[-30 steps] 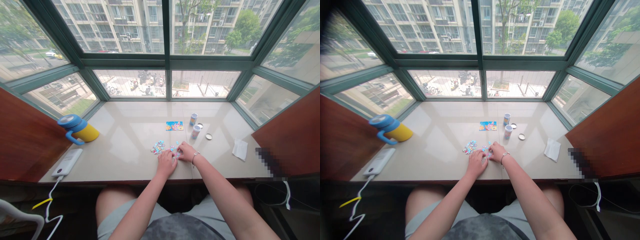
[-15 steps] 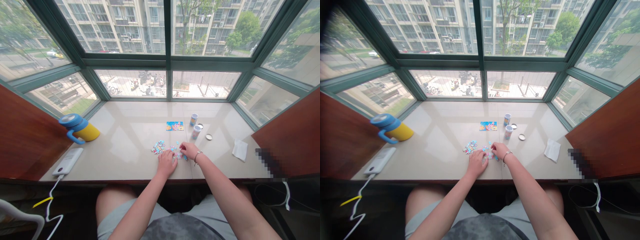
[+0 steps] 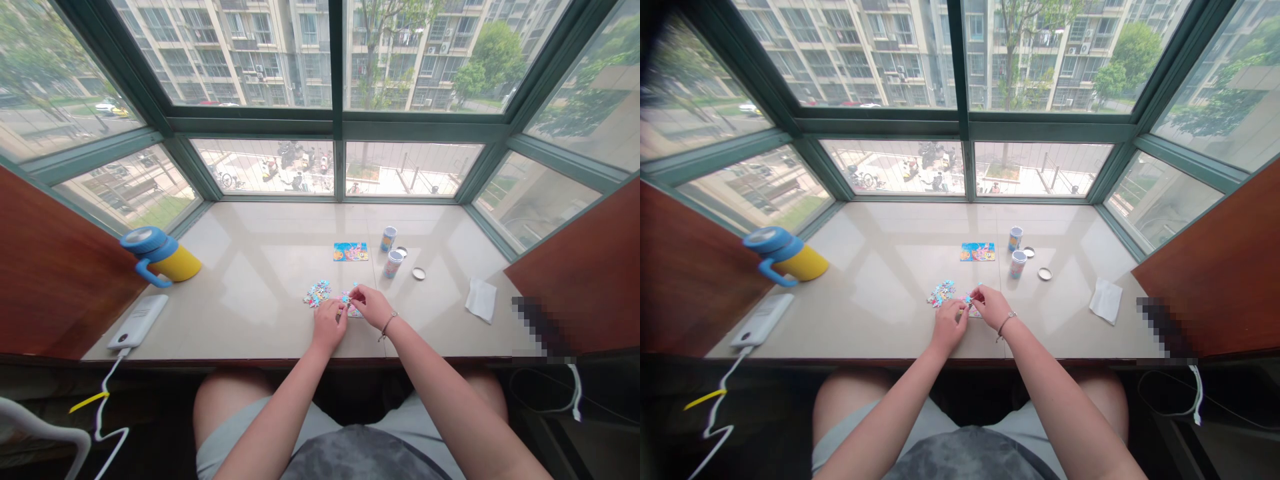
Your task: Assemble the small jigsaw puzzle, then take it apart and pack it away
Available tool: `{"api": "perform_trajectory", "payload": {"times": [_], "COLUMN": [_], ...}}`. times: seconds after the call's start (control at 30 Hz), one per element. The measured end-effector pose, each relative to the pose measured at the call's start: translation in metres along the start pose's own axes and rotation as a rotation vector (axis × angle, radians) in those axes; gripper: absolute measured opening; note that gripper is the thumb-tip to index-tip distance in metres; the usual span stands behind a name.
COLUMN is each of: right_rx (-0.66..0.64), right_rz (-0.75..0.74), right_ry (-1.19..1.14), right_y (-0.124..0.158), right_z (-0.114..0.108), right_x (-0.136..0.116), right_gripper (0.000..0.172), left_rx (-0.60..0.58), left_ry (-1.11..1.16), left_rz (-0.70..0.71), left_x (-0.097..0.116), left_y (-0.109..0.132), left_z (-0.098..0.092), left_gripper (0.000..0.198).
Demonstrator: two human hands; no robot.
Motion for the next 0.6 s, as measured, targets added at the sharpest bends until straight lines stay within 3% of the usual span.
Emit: {"api": "perform_trajectory", "payload": {"times": [0.3, 0.6], "right_rx": [-0.020, -0.002], "right_rz": [-0.019, 0.033], "right_ry": [0.057, 0.219], "right_y": [0.002, -0.001], "right_z": [0.001, -0.010], "right_x": [0.008, 0.005], "right_gripper": [0.020, 0.012], "left_rx": [-0.008, -0.011], "left_ry": [0.047, -0.023], "left_rz": [0.038, 0.028], "left_x": [-0.005, -0.005], "left_y": [-0.001, 0.003], "left_z": [0.000, 0.007], "left_gripper": [0.022, 0.020]}}
Point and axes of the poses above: each hand's wrist, its own y-axis away from the middle knuckle, its own z-axis out of the palm, x = y × z, the point moved 1 cm from there along -y, towards the middle knuckle, and after that the axes turned 8 degrees about x, right-handed, at the moved point
